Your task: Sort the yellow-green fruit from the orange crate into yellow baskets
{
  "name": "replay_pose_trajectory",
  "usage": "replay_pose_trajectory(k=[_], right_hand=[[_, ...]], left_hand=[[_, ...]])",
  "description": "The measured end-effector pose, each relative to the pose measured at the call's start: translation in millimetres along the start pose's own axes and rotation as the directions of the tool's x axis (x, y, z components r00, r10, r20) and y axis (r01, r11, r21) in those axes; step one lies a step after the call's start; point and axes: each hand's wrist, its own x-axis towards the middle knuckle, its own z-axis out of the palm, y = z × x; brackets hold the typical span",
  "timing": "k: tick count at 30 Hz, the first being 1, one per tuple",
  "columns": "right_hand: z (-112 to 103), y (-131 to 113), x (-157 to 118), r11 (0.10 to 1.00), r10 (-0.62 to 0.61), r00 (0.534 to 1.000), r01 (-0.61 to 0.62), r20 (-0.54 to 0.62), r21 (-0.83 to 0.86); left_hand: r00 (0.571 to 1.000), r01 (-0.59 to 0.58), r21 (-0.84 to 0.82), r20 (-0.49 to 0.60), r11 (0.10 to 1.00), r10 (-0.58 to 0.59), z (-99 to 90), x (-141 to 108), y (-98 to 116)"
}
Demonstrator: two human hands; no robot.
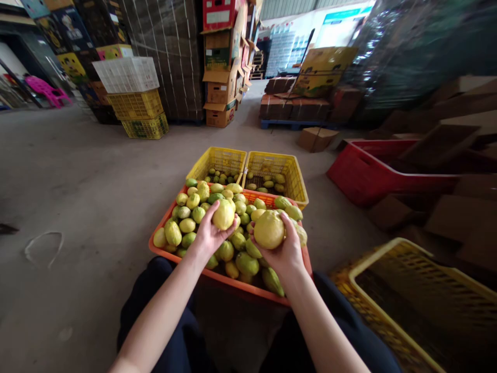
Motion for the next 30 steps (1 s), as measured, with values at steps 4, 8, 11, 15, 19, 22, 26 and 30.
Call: replay_pose_trajectory(k=[4,8,11,15,19,22,26,30], right_hand=[[-4.5,1.5,4.2,0.999,-0.023,0.998,0.025,0.062,-0.022],[-11.6,3.3,11.7,0.998,-0.021,0.992,0.028,0.123,-0.059],[-12.8,3.5,13.2,0.998,-0.009,0.993,0.016,0.116,-0.061],[-9.6,3.5,10.4,0.999,0.019,0.999,-0.018,0.039,-0.031],[-11.1,4.3,12.2,0.999,0.031,0.999,-0.029,0.034,-0.046],[-14.9,4.9,16.3,0.998,0.046,0.996,-0.043,0.073,-0.046],[-15.3,5.2,17.1,0.998,0.062,0.995,-0.062,0.073,-0.007],[-10.3,5.3,11.6,0.998,0.056,0.998,-0.055,0.038,-0.026]], left_hand=[[0.999,-0.034,0.005,-0.003,0.999,0.034,0.0,1.5,-0.9],[0.999,-0.034,0.056,0.0,0.998,0.034,-1.2,1.1,0.6],[1.0,-0.018,0.115,-0.016,0.993,0.02,-3.0,0.7,2.7],[1.0,0.021,0.091,0.011,0.996,-0.023,-5.7,1.8,4.8],[0.996,0.044,0.012,0.071,0.999,-0.045,-6.8,4.5,5.4],[0.997,0.053,0.014,0.057,0.999,-0.053,-8.2,7.3,4.3],[0.999,0.039,0.032,0.013,0.999,-0.039,-9.9,8.8,1.9],[1.0,0.02,0.041,0.02,0.999,-0.021,-9.8,6.3,2.1]])
